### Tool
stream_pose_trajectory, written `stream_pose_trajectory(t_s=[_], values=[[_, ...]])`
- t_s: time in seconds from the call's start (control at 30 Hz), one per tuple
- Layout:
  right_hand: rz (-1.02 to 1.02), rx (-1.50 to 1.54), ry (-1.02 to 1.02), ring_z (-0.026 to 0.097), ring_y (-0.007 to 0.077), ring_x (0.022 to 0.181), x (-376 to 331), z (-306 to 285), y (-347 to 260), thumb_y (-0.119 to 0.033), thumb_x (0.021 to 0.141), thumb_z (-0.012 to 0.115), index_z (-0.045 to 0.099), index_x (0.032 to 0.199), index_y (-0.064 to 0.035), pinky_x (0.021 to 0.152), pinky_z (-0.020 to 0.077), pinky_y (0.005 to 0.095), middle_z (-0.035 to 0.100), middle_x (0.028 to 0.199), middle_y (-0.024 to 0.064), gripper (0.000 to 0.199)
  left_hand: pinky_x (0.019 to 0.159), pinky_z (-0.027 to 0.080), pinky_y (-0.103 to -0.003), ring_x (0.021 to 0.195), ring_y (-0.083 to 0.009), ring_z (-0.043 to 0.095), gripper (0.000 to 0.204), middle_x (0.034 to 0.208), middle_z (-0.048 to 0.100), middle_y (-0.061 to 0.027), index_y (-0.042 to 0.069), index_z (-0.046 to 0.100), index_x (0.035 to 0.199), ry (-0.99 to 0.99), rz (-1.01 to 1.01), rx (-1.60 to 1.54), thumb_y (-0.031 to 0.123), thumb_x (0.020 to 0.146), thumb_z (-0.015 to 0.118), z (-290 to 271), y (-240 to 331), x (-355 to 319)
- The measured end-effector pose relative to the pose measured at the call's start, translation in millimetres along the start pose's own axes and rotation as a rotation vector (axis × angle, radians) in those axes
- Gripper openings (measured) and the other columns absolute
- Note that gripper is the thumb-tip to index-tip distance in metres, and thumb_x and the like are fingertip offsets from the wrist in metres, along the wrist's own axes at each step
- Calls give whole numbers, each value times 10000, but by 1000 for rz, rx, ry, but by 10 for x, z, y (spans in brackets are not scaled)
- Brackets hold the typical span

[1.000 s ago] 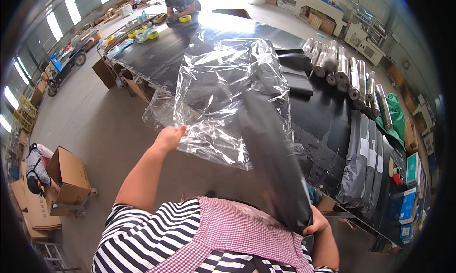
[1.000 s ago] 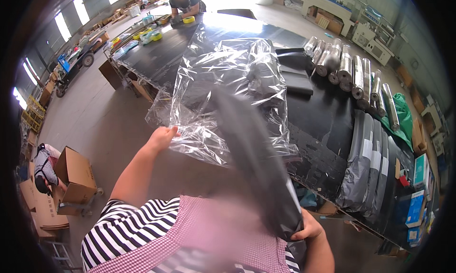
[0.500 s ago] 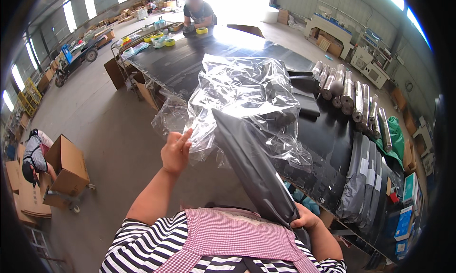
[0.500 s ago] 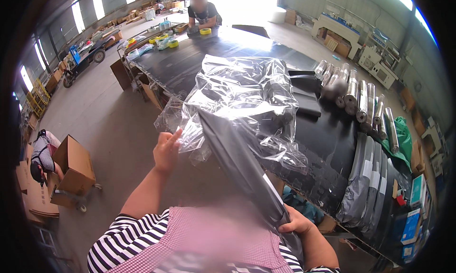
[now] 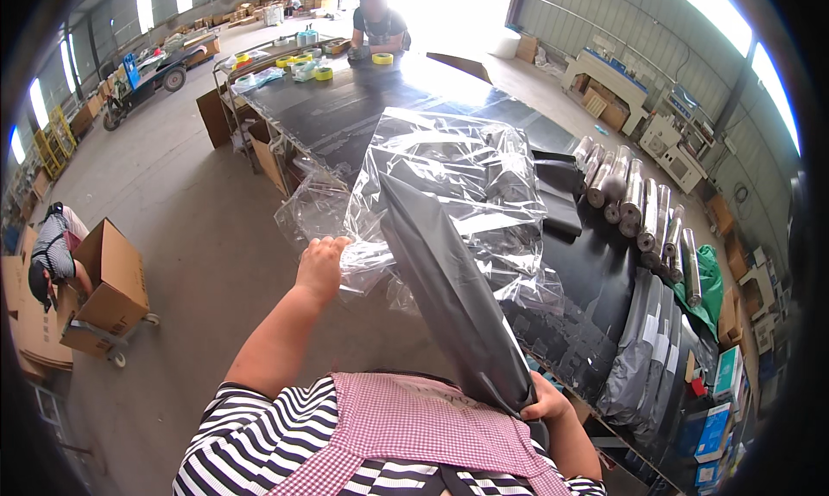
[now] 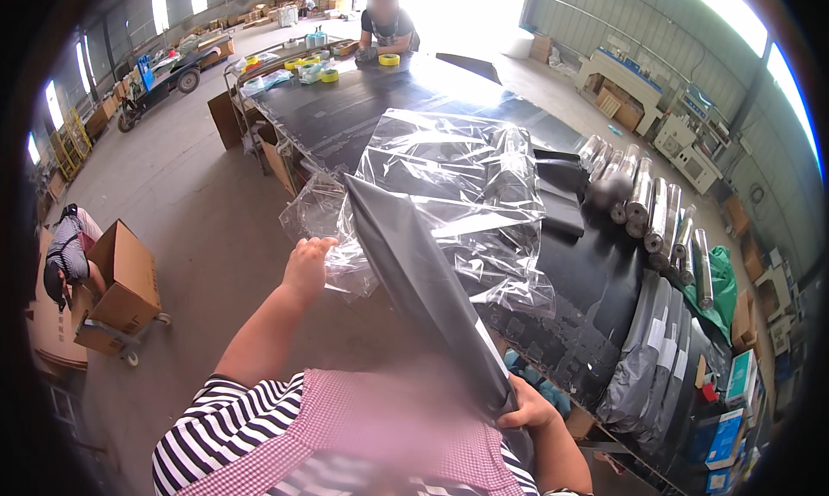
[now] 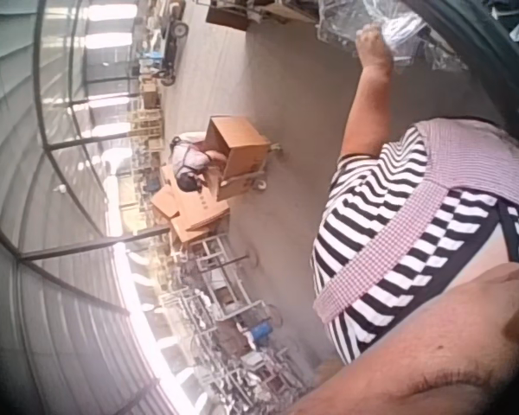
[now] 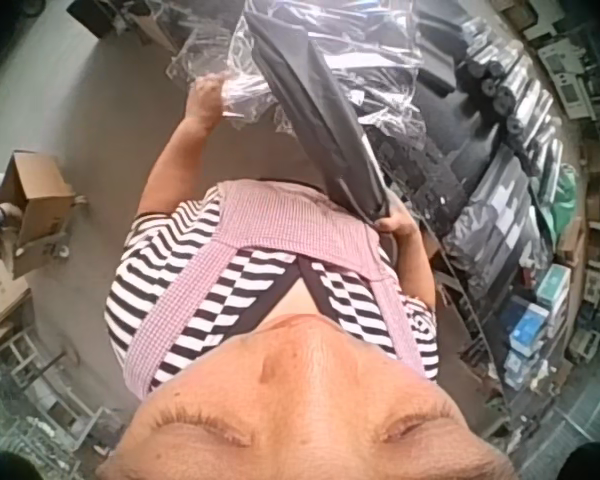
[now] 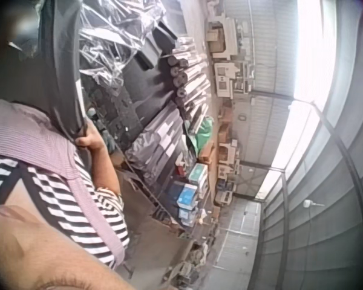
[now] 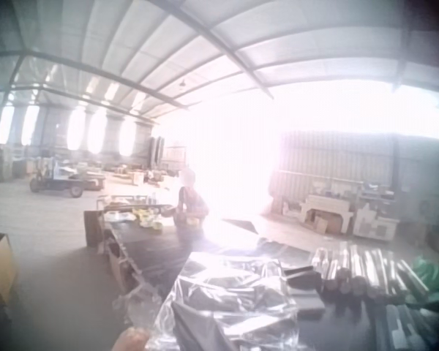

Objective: The person places items inside a large plastic bag, seals it with adhesive, attaches a shipping label, and then puts the package into a cardboard box; later, they organize several long cylindrical rolls on the work table and place them into individual grey mailing bags.

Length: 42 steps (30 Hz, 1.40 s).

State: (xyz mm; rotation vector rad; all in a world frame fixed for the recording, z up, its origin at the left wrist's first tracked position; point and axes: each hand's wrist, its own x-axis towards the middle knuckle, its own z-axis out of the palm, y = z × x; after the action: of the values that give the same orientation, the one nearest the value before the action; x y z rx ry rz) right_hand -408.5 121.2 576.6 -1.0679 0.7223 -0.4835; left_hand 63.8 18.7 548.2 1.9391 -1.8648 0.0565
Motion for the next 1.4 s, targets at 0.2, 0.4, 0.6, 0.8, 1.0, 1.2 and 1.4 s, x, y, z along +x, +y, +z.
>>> stream_pose_trajectory(t_s=[0.2, 0.4, 0.6, 0.8, 1.0, 1.2, 1.4], values=[[24, -73, -29, 495, 181, 1217, 64, 58, -178, -148, 564, 840, 351, 1458, 45, 1073, 354, 318, 525, 1325, 87, 1038, 877, 492, -401, 988, -290, 598, 320, 1029, 642, -103, 106, 677, 1124, -85, -35, -290, 11, 823, 629, -105, -209, 128], [98, -81, -40, 502, 182, 1196, 95, 89, -203, -145, 587, 825, 348, 1462, 37, 1060, 372, 322, 531, 1306, 92, 1013, 689, 494, -318, 796, -157, 554, 280, 958, 597, -32, 63, 662, 1033, -300, -659, -1391, 297, 1030, 509, -128, -379, 517], [186, -193, -152, 461, 177, 1247, 287, 20, -252, -221, 597, 879, 319, 1475, 37, 1098, 323, 330, 496, 1369, 95, 1073, 562, 409, -246, 564, -90, 479, 395, 647, 515, 15, 49, 626, 783, 17, -504, -1422, 404, 954, 651, 178, -345, 775], [89, -57, 47, 488, 181, 1238, 215, -36, -42, -212, 602, 837, 367, 1452, 31, 1077, 357, 332, 517, 1369, 96, 1002, 731, 393, -289, 794, -140, 487, 371, 839, 546, -60, -16, 705, 1027, 438, 100, -1001, 269, 1042, 467, -77, 62, 341], [18, -32, 159, 543, 216, 1197, 798, -310, -131, -416, 558, 852, 440, 1424, -3, 1056, 386, 355, 572, 1323, 96, 1044, 655, 375, -293, 724, -146, 407, 365, 967, 499, -73, 37, 674, 1227, 422, 498, -905, 259, 1016, 475, -164, 566, -103], [-134, -168, 294, 540, 212, 1193, 2328, -867, -435, -466, 635, 825, 442, 1412, -4, 1046, 398, 366, 577, 1317, 105, 982, 631, 417, -292, 721, -157, 470, 328, 950, 521, -96, 34, 692, 1173, 208, 608, -1035, 193, 973, 485, -40, 574, -440], [-231, -369, 657, 546, 229, 1190, 3630, -1297, -1112, -440, 651, 825, 473, 1370, -6, 1035, 410, 374, 585, 1302, 118, 910, 556, 436, -282, 668, -155, 517, 269, 894, 553, -69, 56, 730, 1100, 163, 649, -1001, 162, 911, 572, -133, 212, -201]])
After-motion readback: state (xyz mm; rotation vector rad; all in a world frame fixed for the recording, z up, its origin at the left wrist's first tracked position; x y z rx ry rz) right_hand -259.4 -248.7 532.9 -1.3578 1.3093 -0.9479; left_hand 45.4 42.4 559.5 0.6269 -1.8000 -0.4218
